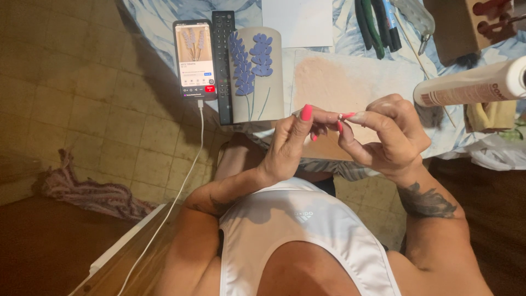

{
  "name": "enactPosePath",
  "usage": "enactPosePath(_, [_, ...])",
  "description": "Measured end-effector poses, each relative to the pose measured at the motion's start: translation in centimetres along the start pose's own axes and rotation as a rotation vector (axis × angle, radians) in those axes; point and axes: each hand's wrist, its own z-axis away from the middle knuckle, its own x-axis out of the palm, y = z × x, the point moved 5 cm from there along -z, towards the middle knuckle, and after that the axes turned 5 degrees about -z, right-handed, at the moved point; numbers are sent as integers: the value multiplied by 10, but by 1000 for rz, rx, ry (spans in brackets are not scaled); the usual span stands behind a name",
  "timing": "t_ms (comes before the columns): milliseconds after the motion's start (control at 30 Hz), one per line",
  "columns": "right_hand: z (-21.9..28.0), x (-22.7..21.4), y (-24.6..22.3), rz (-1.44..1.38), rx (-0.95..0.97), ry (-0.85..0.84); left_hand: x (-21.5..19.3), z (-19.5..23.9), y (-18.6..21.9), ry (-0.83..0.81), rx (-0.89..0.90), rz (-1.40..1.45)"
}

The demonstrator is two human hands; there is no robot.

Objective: Gluing small blue flower decorations onto a white tumbler

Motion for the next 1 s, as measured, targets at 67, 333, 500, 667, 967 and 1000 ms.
enactPosePath(67, [0,0,-1,3,2,-3,0,0,0,7,7,0])
enactPosePath(333, [-2,4,-1,7,6,3,-3,2,6,29,60,-39])
enactPosePath(500, [-1,7,1,-9,9,3,-6,3,7,29,97,-64])
enactPosePath(667, [-1,9,2,-16,12,1,-8,4,7,29,97,-62])
enactPosePath(967, [-2,12,0,-22,21,-15,-10,5,11,36,118,-93])
enactPosePath(1000, [-2,13,0,-22,22,-13,-10,5,12,39,126,-100])
